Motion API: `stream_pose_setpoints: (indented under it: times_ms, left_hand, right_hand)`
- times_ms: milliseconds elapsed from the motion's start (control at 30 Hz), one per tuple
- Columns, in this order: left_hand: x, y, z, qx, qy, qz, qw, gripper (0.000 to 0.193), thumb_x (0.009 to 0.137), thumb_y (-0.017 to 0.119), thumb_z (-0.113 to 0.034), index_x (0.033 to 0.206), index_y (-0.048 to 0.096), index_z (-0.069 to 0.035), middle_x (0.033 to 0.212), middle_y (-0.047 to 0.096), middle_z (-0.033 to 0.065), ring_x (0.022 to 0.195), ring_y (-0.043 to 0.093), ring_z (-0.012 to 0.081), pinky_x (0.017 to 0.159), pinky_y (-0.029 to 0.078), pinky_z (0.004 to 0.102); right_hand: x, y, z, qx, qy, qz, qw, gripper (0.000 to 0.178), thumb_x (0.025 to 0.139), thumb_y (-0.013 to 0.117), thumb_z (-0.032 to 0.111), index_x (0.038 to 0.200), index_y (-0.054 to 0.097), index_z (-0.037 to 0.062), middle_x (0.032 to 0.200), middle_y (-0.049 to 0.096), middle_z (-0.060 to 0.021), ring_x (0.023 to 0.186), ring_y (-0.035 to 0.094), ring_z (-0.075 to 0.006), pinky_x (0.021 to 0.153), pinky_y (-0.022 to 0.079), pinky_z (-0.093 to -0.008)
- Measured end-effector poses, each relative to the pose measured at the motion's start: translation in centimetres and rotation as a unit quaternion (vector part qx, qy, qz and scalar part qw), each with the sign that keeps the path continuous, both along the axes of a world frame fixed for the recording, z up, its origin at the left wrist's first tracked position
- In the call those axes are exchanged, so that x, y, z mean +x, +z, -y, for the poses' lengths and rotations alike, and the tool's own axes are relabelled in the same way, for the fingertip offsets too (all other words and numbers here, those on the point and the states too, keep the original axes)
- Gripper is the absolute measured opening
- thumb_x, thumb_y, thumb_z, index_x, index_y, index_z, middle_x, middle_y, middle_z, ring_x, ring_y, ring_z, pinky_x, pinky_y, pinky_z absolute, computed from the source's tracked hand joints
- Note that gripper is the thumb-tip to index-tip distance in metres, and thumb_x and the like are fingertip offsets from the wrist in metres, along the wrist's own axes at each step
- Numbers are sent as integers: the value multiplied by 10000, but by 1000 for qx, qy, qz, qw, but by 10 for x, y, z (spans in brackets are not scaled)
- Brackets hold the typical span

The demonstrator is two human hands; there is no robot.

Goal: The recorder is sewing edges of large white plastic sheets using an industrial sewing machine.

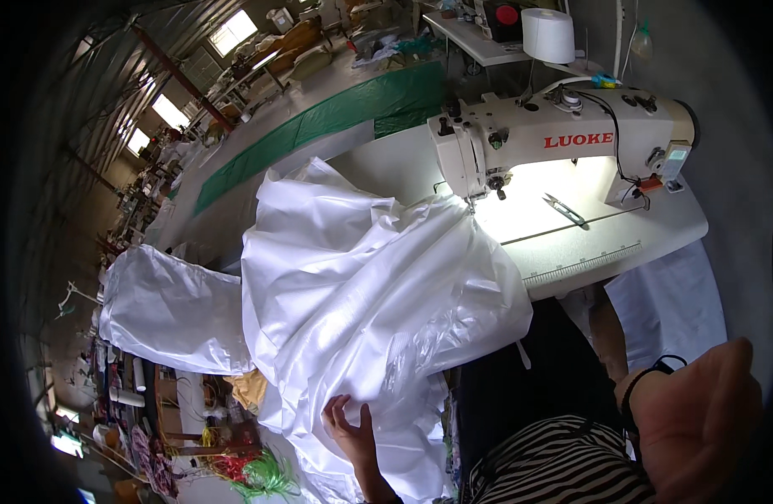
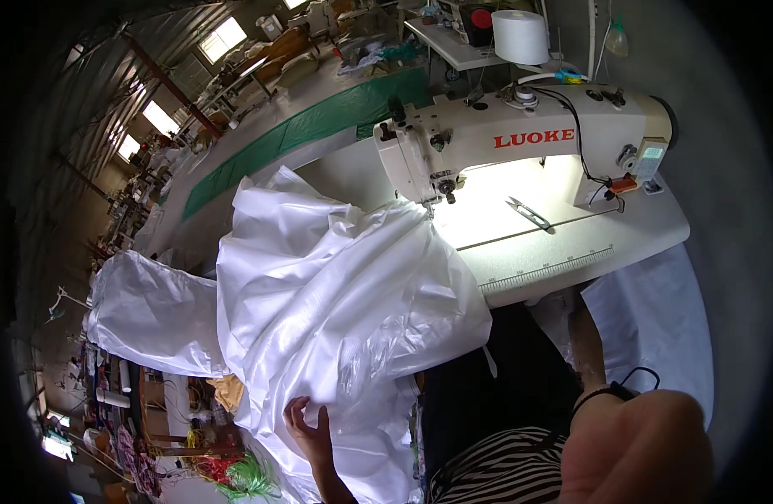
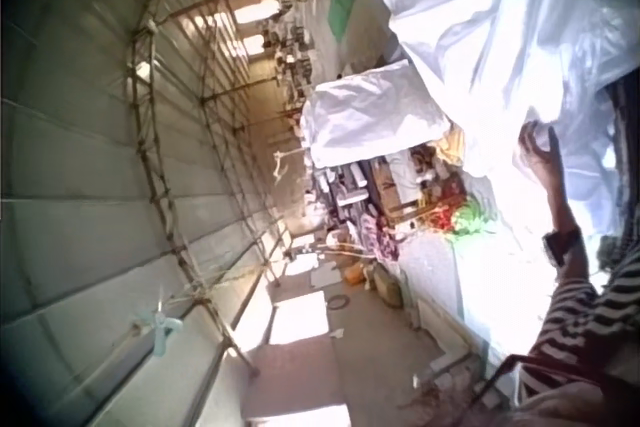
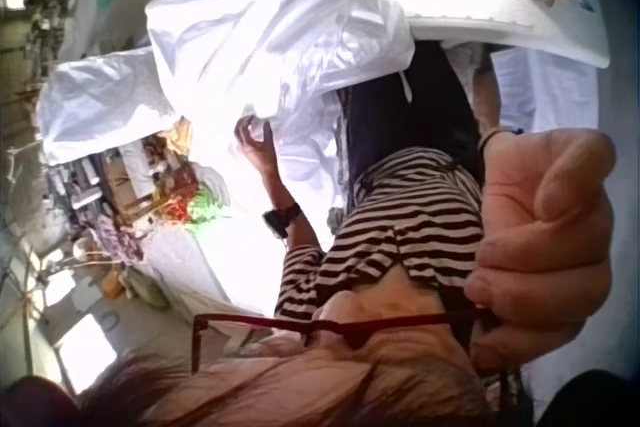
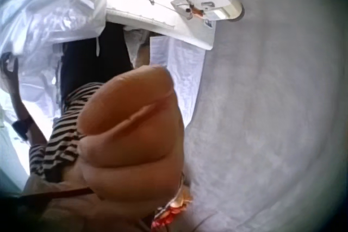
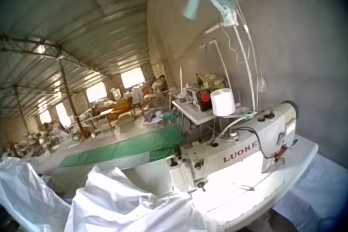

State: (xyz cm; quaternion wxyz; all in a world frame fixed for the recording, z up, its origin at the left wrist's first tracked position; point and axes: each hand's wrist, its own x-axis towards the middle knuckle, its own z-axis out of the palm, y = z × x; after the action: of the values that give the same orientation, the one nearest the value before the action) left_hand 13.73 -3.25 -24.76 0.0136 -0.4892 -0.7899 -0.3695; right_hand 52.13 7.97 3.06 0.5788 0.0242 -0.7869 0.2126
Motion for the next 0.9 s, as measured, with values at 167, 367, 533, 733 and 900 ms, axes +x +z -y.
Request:
stream_pose_setpoints:
  times_ms: [167,367,533,733,900]
  left_hand:
    - [-7,8,-4,-29,4,88,996,104,874,704,-56,929,619,-31,813,629,61,801,600,192,758,467,319]
    - [-19,29,19,58,-15,540,840,154,1013,610,-136,883,645,-60,739,504,-81,693,428,24,634,352,207]
    - [-2,47,38,37,19,644,764,160,1020,609,-178,993,655,-27,911,671,15,828,613,108,772,489,249]
    - [-6,24,63,42,-101,530,841,368,1030,584,-285,1251,568,8,1192,637,123,1102,616,216,956,478,328]
    - [-49,-43,93,-262,152,-167,938,773,836,765,-283,1495,398,-111,1598,277,209,1487,258,397,1148,256,644]
  right_hand:
    - [-2,-34,2,-123,24,-30,992,142,961,655,202,1103,661,195,920,647,0,805,632,-142,830,451,-383]
    - [-67,-177,-10,-395,82,379,833,315,916,731,303,996,681,2,939,708,-95,773,699,-248,712,543,-341]
    - [-135,-238,9,-476,106,245,838,370,950,701,329,1105,657,-3,1106,703,-144,928,704,-266,802,541,-341]
    - [-174,-238,28,-465,340,289,765,339,968,694,213,1211,634,-15,1208,673,-167,1090,656,-234,882,529,-344]
    - [-145,-237,46,-613,554,150,544,384,999,649,156,1310,538,-39,1228,653,-135,1109,616,-193,962,496,-334]
